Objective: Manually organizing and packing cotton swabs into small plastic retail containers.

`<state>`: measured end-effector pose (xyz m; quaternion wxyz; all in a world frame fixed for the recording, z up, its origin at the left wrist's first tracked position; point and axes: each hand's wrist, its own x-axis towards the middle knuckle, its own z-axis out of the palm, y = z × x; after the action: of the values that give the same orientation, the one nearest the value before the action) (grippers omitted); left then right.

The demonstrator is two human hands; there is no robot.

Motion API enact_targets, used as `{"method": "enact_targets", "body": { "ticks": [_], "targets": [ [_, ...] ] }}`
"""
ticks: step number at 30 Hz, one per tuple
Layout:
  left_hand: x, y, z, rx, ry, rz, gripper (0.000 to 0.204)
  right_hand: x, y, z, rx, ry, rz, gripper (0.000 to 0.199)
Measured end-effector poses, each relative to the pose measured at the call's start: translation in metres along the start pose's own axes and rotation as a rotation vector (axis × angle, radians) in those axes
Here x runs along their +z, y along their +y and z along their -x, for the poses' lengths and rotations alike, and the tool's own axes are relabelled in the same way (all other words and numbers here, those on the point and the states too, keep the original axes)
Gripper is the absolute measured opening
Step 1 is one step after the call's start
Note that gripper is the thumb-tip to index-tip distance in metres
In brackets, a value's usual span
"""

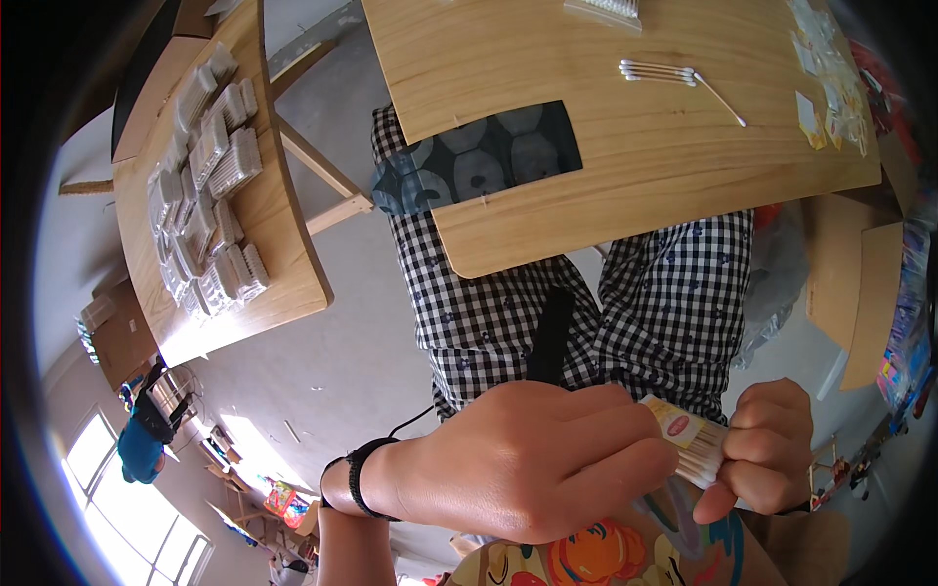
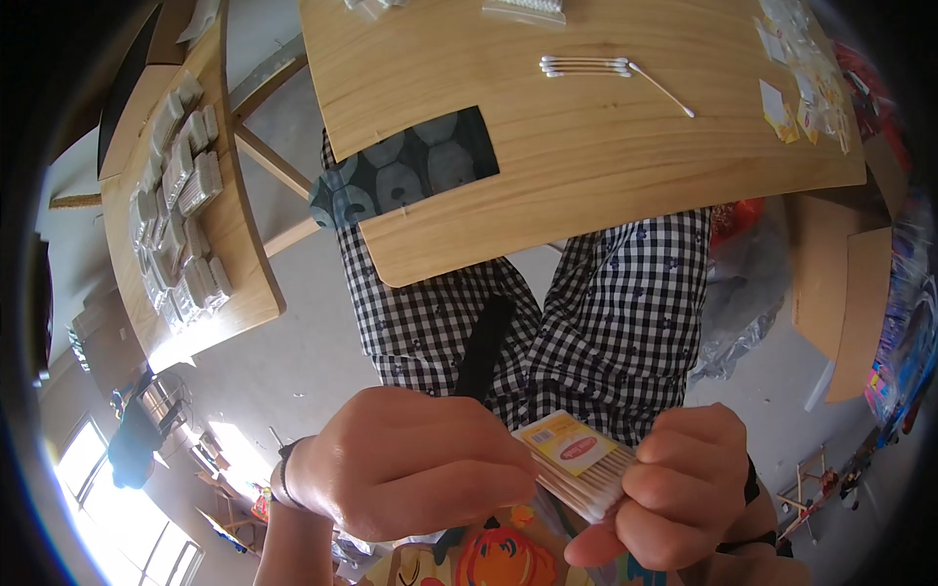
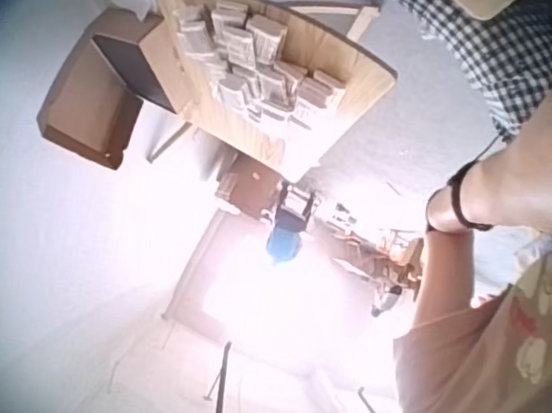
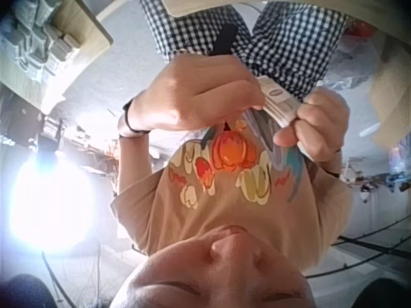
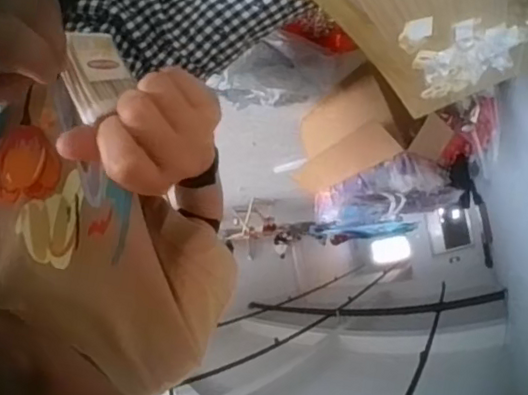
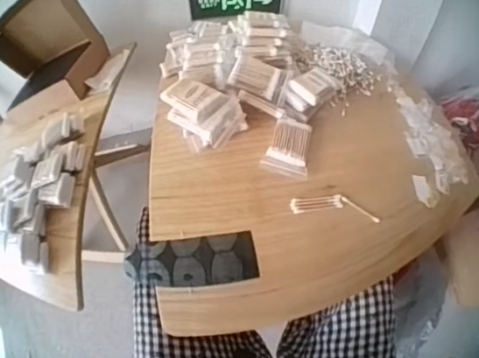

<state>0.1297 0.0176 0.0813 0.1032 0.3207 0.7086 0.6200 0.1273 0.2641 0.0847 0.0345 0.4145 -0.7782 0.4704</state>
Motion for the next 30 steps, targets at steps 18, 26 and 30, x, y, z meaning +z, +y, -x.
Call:
{"method": "enact_targets", "body": {
  "ticks": [18, 26, 30],
  "targets": [
    [0.008, 0.012, -0.008, -0.020, -0.022, -0.200, 0.028, 0.014, -0.003, 0.002, -0.067, -0.022, 0.122, 0.042],
    [0.023, 0.020, -0.009, 0.008, 0.087, -0.423, 0.025, 0.023, -0.007, 0.000, -0.012, 0.102, 0.213, 0.037],
    [0.028, 0.021, -0.001, -0.097, 0.057, -0.390, 0.022, 0.020, -0.004, -0.002, -0.049, 0.045, 0.203, 0.033]
  ]
}}
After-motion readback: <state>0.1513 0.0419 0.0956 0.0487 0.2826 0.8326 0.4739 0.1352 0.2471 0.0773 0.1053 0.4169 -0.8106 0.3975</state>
